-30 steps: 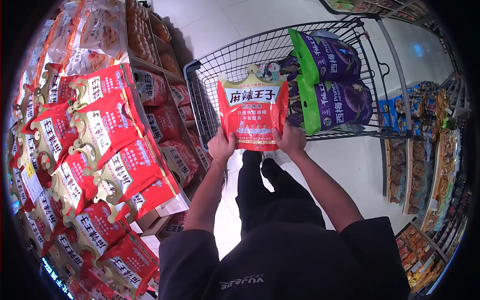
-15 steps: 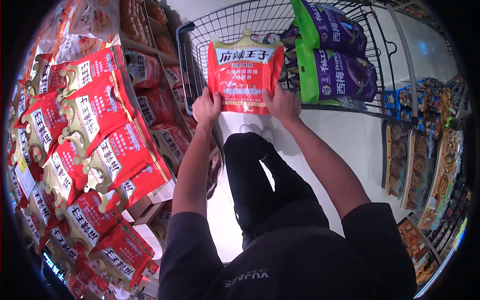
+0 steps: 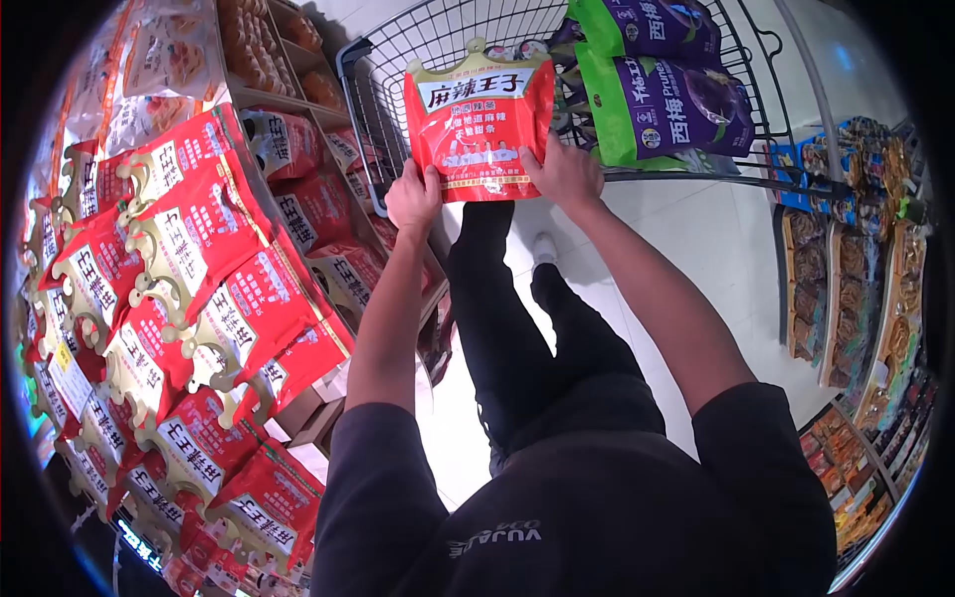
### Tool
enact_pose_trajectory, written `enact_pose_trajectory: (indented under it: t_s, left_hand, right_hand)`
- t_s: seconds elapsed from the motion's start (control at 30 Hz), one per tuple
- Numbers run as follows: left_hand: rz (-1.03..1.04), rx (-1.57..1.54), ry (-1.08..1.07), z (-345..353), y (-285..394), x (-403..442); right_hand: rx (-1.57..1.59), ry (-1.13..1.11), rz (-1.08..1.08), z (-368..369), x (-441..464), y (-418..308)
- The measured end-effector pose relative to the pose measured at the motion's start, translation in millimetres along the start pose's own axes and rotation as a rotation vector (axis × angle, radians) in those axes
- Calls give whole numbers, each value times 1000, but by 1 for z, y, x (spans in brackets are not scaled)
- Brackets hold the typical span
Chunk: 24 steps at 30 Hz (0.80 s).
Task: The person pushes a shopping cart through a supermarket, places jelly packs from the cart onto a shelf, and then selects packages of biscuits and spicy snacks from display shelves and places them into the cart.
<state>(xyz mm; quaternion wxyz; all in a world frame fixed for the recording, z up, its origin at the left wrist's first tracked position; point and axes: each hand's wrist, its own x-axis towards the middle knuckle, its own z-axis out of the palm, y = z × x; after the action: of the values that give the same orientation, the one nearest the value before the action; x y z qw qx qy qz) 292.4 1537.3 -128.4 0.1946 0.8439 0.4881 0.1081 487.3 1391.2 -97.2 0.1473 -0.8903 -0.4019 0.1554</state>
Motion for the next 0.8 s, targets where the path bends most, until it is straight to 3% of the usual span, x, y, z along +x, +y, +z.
enact_pose_trajectory:
  t_s: [0.3, 0.8]
  left_hand:
    - [13, 15, -9, 0, -10, 10]
    - [32, 1, -13, 0, -2, 1]
  right_hand:
    - [25, -98, 63, -7, 5, -14]
    - [0, -32, 14, -9, -2, -7]
